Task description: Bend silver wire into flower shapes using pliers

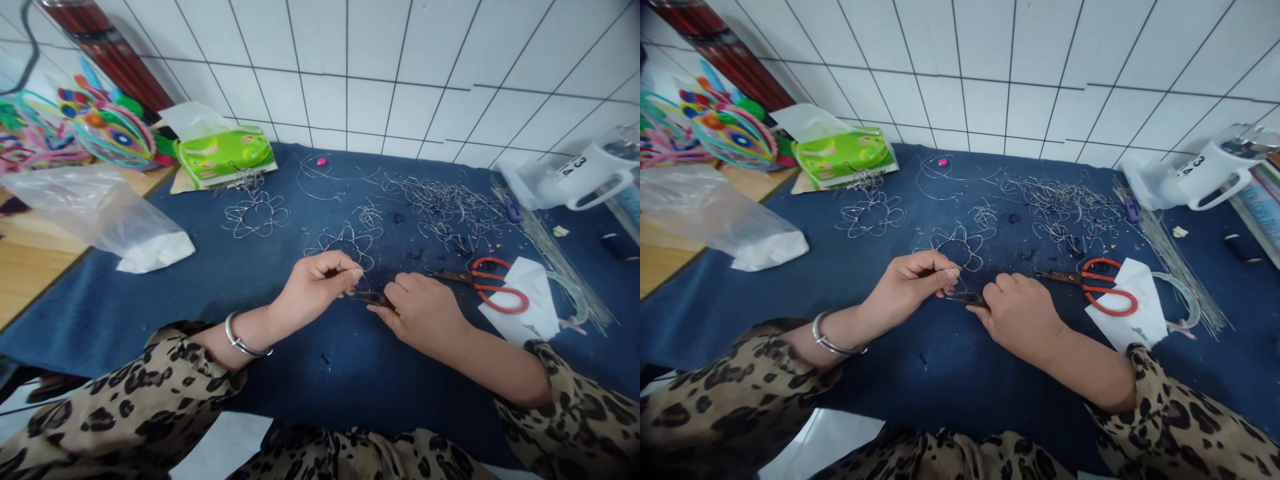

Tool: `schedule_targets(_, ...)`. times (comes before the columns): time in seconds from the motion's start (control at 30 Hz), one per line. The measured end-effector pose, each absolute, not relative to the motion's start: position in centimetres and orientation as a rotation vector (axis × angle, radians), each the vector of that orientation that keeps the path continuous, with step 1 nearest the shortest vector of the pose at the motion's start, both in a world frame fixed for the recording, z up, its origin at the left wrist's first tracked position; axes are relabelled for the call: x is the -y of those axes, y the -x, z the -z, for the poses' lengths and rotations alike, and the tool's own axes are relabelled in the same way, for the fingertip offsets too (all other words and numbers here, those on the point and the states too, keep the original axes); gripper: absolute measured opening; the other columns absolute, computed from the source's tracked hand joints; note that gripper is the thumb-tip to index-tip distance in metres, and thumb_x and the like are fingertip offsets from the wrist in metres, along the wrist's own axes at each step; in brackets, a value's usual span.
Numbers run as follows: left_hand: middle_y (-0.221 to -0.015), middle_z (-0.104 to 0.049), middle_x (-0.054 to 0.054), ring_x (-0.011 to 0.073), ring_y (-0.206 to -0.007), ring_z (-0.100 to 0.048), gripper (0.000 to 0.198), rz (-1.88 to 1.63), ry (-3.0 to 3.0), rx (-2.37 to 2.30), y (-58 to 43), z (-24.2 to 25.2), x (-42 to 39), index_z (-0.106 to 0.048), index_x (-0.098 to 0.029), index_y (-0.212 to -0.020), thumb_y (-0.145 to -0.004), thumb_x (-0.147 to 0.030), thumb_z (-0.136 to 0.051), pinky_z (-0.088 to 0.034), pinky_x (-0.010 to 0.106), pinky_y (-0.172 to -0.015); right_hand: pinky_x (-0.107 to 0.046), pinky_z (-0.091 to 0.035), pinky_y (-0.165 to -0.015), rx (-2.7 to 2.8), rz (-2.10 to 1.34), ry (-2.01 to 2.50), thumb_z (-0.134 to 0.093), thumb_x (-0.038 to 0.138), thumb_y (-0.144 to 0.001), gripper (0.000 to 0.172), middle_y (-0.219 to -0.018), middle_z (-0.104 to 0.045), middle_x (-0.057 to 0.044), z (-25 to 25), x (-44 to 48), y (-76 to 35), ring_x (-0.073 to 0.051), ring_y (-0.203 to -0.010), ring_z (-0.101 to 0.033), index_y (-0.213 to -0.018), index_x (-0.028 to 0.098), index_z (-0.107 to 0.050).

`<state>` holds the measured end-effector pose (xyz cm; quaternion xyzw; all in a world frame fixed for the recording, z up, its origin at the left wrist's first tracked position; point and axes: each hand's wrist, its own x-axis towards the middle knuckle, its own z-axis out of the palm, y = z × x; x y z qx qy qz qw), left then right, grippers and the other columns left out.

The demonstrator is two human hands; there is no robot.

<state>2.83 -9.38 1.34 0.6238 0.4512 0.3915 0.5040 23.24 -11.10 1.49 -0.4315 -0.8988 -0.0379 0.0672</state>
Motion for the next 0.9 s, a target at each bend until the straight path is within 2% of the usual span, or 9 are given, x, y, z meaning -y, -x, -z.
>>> schedule_targets(0.5, -0.063, -0.061, 0.001, 0.0086, -0.057, -0.057, 0.017, -0.840, -1.521, -1.124, -2.76, -1.23, 9.07, -0.061, -0.013, -0.080, -0.083, -0.029, -0.057, -0.050, 0.020, -0.056, -0.028, -0.026, -0.057, 2.741, 0.141, 1.328, -0.044, 0.043, -0.088, 0.033, -0.069, -0.057, -0.004, -1.44, 10.81, -23.56, -0.017, -0.065, -0.053, -0.072, 0.017, -0.058)
schedule_targets(0.67, -0.064, -0.062, 0.001, 0.0090, -0.058, -0.059, 0.018, -0.792, -1.511, -1.028, -2.42, -1.04, 8.52, -0.061, -0.013, -0.086, -0.083, -0.031, -0.058, -0.052, 0.021, -0.057, -0.027, -0.026, -0.056, 2.763, 0.092, 1.328, -0.042, 0.043, -0.089, 0.035, -0.070, -0.059, -0.004, -1.61, 10.59, -23.86, -0.016, -0.065, -0.054, -0.073, 0.017, -0.059)
schedule_targets(0.9, -0.068, -0.058, 0.000, 0.0069, -0.055, -0.056, 0.018, -0.853, -1.531, -1.008, -2.64, -0.96, 8.85, -0.060, -0.013, -0.084, -0.086, -0.030, -0.054, -0.049, 0.020, -0.054, -0.028, -0.025, -0.057, 2.764, 0.184, 1.262, -0.043, 0.045, -0.089, 0.034, -0.068, -0.057, -0.003, -1.40, 10.60, -23.93, -0.016, -0.064, -0.052, -0.072, 0.017, -0.056)
